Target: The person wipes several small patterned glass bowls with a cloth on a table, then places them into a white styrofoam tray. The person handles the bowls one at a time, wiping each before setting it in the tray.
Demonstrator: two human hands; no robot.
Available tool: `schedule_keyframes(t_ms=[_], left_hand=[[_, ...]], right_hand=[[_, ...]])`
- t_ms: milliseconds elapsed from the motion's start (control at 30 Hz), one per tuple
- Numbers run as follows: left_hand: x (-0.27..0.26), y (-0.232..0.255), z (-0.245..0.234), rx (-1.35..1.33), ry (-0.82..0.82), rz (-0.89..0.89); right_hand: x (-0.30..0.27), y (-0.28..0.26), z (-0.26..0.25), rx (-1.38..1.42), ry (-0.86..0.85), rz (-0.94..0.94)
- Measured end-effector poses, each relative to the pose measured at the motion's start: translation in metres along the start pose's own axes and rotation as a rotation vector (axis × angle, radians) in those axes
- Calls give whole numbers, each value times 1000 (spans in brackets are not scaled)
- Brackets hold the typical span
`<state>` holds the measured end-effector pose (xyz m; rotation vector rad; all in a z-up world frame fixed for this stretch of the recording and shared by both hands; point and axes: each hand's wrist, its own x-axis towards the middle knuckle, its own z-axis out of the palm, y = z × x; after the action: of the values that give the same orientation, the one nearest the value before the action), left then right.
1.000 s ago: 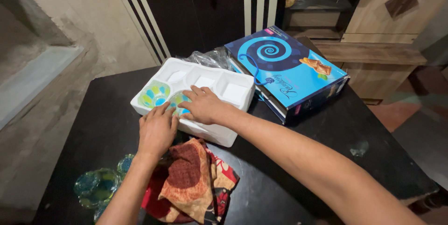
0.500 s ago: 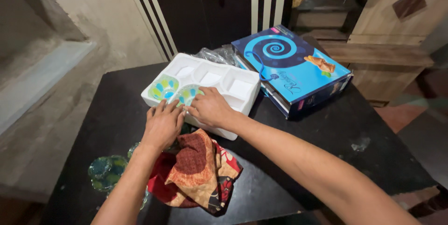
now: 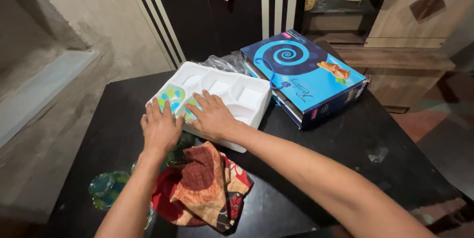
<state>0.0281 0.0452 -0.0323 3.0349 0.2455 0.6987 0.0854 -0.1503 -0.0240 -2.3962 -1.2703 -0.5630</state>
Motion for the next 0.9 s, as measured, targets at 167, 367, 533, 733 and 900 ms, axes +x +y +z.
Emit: schedule_keyframes(t_ms=[167,367,533,733,900], left_hand=[[17,-20,9,3,-161,-55],[17,-22,9,53,-194,-42],[25,-21,0,68,-272,-56],[15,-22,-4,-50,-225,-69],[-9,-17,-15,-126,-161,-97]], right_hand=[[25,2,7,11,-181,74],[36,7,10,12,-364,106],[39,11,11,24,-386,109],[29,5,13,-6,-208,70],[21,-9,8,-11,67,-66]])
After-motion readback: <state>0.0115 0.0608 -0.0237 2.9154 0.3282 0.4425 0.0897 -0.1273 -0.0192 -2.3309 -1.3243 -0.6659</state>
